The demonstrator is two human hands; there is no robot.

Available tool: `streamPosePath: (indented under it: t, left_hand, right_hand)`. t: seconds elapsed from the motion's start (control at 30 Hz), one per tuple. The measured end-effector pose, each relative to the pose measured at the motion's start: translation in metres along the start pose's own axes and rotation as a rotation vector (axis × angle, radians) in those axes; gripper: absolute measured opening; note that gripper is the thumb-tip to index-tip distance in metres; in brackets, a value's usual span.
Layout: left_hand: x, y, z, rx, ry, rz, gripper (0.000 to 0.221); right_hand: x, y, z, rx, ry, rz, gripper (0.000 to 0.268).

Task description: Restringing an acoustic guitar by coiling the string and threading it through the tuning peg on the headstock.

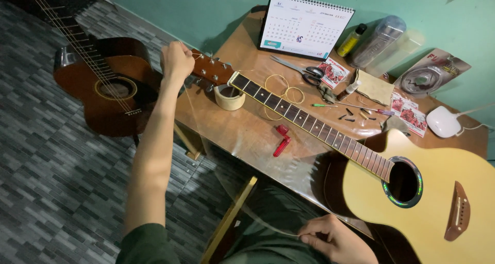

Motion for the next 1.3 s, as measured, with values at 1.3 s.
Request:
streamPosePath:
  t: [1.3]
  left_hand:
    - [0.148, 0.065, 0.016, 0.225, 0.689, 0.281, 0.005]
  right_hand:
    - [-0.498, -0.152, -0.006, 0.774, 0.146, 0.586, 0.010]
Point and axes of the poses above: each hand's wrist, its own x-axis away from the middle knuckle, its own y-axis out of the palm, z = x × y, the point moved 6 cm from there along -x, towards the middle knuckle, and after that the axes turned 5 degrees about -z, right-handed, at the moved point
